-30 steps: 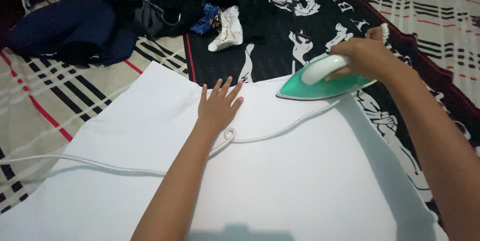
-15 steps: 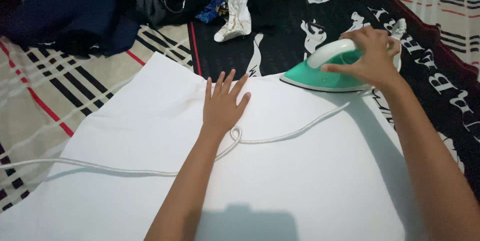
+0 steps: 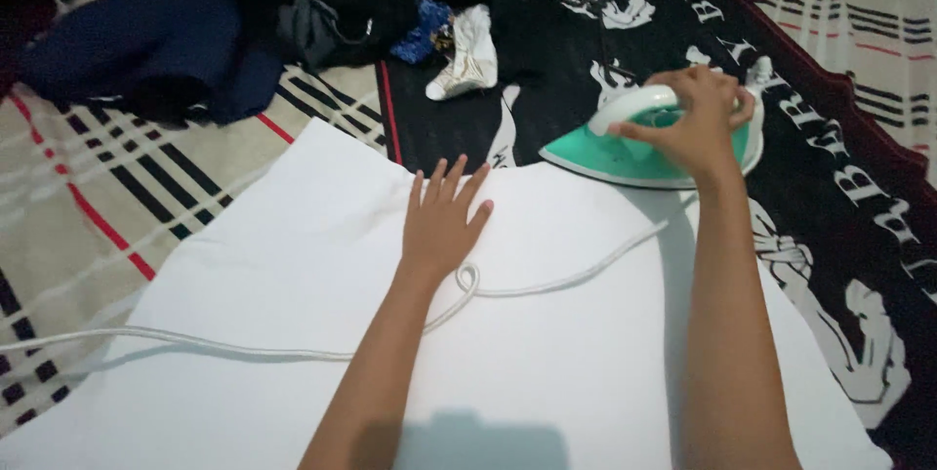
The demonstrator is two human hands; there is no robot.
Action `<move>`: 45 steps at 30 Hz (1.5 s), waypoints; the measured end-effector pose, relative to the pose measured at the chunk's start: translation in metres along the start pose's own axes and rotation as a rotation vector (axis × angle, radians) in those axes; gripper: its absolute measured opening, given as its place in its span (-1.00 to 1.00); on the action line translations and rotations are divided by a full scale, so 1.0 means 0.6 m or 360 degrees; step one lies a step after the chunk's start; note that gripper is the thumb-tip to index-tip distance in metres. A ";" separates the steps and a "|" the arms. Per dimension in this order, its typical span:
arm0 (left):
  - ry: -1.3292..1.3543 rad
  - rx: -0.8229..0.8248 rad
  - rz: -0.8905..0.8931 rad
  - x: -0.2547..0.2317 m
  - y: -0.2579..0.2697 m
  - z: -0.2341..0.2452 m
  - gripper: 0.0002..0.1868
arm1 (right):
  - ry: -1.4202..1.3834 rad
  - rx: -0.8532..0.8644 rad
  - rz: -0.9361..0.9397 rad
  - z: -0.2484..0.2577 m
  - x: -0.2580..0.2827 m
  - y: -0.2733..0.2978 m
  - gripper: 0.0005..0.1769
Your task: The person irons a white t-shirt laid out on a bed, smoothing the fabric with one hand while moving a green and white iron with the other. They adjust the shirt's position and fold the collar before continuing to iron different sections.
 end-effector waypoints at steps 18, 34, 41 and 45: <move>0.0176 0.0099 -0.0079 -0.006 -0.004 0.022 -0.26 | -0.0326 -0.0242 -0.0321 0.011 -0.011 0.027 -0.14; 0.0280 0.0381 -0.0320 -0.126 -0.107 -0.084 -0.35 | -0.0180 -0.0578 -0.0336 0.172 -0.112 0.112 -0.24; 0.0167 0.0356 -0.0034 -0.053 -0.102 -0.047 -0.43 | -0.0453 0.0033 -0.0144 0.107 -0.038 0.067 -0.22; 0.0139 0.0193 -0.0025 -0.041 -0.094 -0.020 -0.53 | -0.0175 0.0117 0.0185 0.069 0.018 0.043 -0.19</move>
Point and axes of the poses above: each hand's wrist, its own y-axis away from the middle knuckle, its own z-axis out of the back of the hand, x = y × z, the point moved 7 cm from there along -y, towards the middle knuckle, and after that the axes turned 11 degrees about x, right-handed, at the moved point
